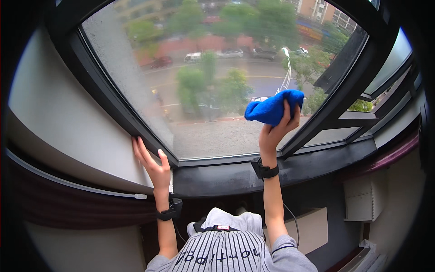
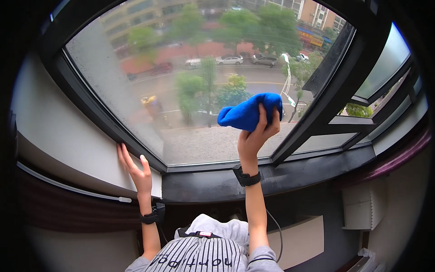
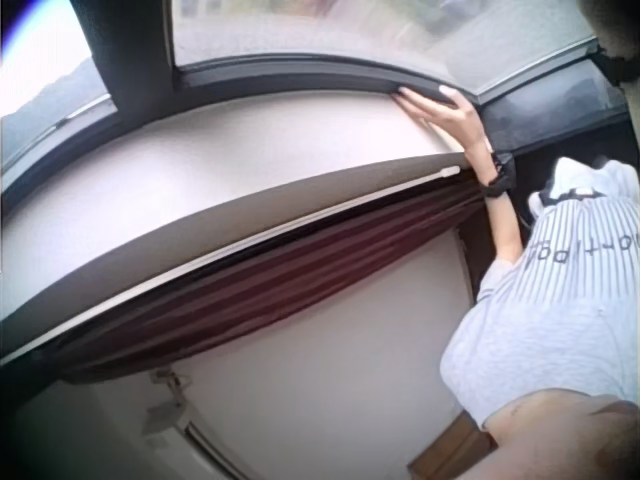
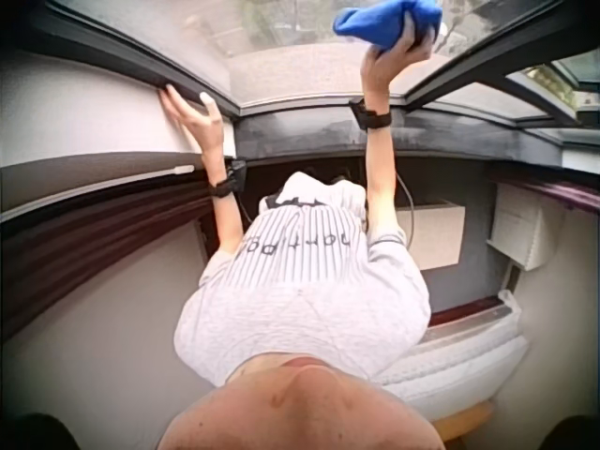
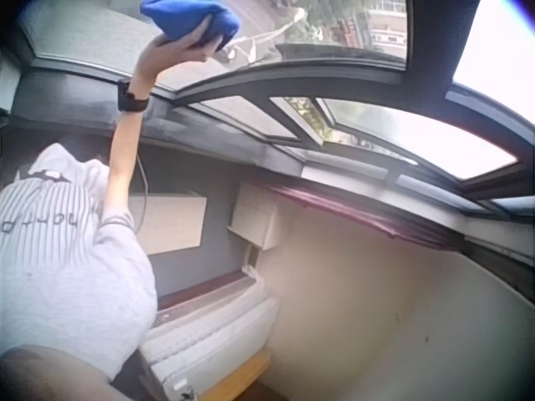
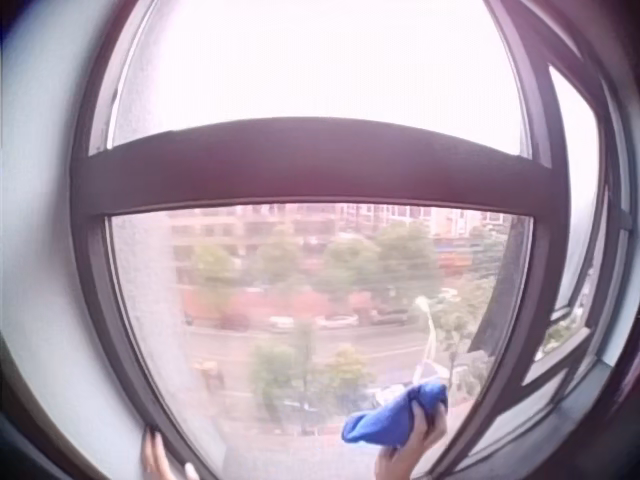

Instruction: Clean the window frame and glass using a blue cloth.

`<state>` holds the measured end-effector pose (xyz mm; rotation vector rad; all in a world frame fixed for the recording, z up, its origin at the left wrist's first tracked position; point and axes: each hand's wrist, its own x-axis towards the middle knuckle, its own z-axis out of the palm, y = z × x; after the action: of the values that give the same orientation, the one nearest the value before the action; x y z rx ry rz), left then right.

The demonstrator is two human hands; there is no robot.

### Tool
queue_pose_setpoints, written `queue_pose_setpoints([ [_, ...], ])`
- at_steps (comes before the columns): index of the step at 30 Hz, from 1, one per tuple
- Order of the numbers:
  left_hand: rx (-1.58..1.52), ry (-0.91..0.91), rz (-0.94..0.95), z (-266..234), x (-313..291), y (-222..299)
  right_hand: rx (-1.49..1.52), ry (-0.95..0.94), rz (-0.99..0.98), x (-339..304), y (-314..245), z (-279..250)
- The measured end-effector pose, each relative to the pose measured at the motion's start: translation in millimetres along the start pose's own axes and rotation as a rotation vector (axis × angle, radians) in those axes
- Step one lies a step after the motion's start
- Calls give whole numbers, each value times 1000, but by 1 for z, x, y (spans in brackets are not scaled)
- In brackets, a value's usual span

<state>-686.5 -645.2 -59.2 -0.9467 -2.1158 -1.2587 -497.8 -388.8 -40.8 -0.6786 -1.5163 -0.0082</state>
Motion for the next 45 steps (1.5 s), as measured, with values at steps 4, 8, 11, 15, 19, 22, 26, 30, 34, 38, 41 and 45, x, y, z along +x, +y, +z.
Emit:
queue_pose_setpoints([
  [4,-14,-46,36,0,-1,-3,-26,139,229,14,0,-1],
  [8,-53,-93,-3,-9,0,3,131,37,91,1,-85,30],
  [11,-119,-176,-18,-15,-4,9,214,-170,-26,-13,-156,60],
  [15,-147,-225,-16,-21,-25,1,254,-218,-136,-26,-199,85],
  [19,-128,-180,-68,-25,-50,-15,229,-443,-292,-88,-198,93],
  [22,-143,-149,-102,-29,-54,-17,172,-582,-307,-156,-168,87],
  [26,-137,-195,-69,-24,-54,-16,100,-675,-416,-206,-123,84],
  [30,-160,-213,-59,-22,-49,-15,147,-621,-549,-155,-121,84],
  [34,-203,-211,-98,-22,-56,-18,233,-383,-442,-67,-164,88],
  [38,-247,-215,-148,-23,-64,-18,224,-296,-456,-87,-170,108],
  [41,-213,-191,-131,-22,-69,-26,143,-365,-482,-160,-141,115],
  [45,-156,-219,-122,-22,-74,-30,153,-679,-460,-236,-104,93],
])
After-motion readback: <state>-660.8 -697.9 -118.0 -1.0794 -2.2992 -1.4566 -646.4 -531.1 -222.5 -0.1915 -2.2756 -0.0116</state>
